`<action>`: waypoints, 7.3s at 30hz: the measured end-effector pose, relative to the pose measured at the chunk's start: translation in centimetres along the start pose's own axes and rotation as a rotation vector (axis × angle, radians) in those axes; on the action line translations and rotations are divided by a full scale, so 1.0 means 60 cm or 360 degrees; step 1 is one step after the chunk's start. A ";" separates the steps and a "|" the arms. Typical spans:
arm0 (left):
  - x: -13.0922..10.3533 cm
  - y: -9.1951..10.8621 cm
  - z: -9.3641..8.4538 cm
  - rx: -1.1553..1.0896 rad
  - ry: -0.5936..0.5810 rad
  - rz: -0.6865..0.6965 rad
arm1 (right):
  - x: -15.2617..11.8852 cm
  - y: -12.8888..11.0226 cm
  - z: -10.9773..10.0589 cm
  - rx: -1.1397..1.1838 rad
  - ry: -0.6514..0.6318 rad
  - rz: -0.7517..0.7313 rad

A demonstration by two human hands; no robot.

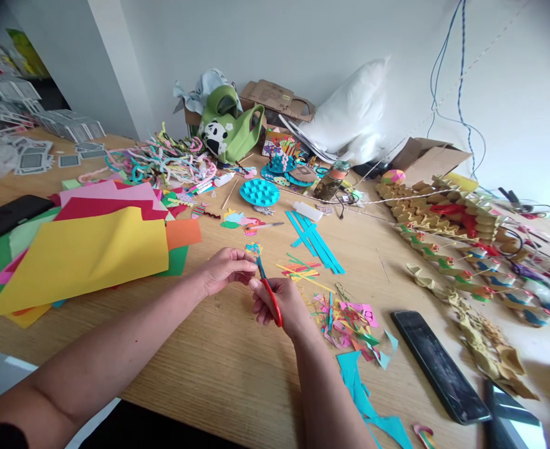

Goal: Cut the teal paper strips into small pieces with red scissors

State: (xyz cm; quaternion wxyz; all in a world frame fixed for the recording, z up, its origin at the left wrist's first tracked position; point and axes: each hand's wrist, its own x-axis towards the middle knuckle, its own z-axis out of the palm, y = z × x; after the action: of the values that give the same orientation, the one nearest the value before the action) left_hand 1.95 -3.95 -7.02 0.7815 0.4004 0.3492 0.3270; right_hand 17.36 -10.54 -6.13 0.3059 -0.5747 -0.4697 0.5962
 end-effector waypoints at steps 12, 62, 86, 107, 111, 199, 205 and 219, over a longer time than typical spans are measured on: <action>0.001 0.002 0.001 -0.0083 0.0145 0.0061 | -0.003 -0.003 0.001 -0.0030 -0.0121 -0.0043; 0.005 0.014 -0.019 0.0388 0.0153 0.0171 | -0.018 -0.014 -0.018 -0.0132 -0.0156 0.0122; 0.005 0.003 -0.012 0.0268 0.0001 0.0019 | -0.008 -0.002 -0.021 -0.0084 -0.0154 0.0077; 0.002 0.003 -0.005 0.0198 -0.0002 0.0036 | -0.006 0.003 -0.019 -0.0093 -0.0042 0.0056; 0.001 0.002 -0.001 0.0177 0.0034 0.0093 | -0.007 0.004 -0.017 -0.0088 -0.0039 0.0063; 0.007 -0.006 -0.008 0.0221 -0.0034 0.0025 | -0.006 0.005 -0.017 -0.0119 -0.0118 -0.0005; 0.003 0.000 -0.006 0.0183 -0.0005 -0.0004 | -0.007 0.003 -0.016 -0.0136 -0.0104 -0.0004; 0.003 -0.002 -0.004 0.0185 0.0024 -0.0011 | -0.005 0.007 -0.017 -0.0105 -0.0081 0.0014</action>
State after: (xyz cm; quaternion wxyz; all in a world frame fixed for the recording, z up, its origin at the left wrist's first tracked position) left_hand 1.89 -3.73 -7.27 0.7553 0.4415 0.3750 0.3065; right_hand 18.44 -10.75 -6.28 0.2720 -0.5711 -0.4943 0.5963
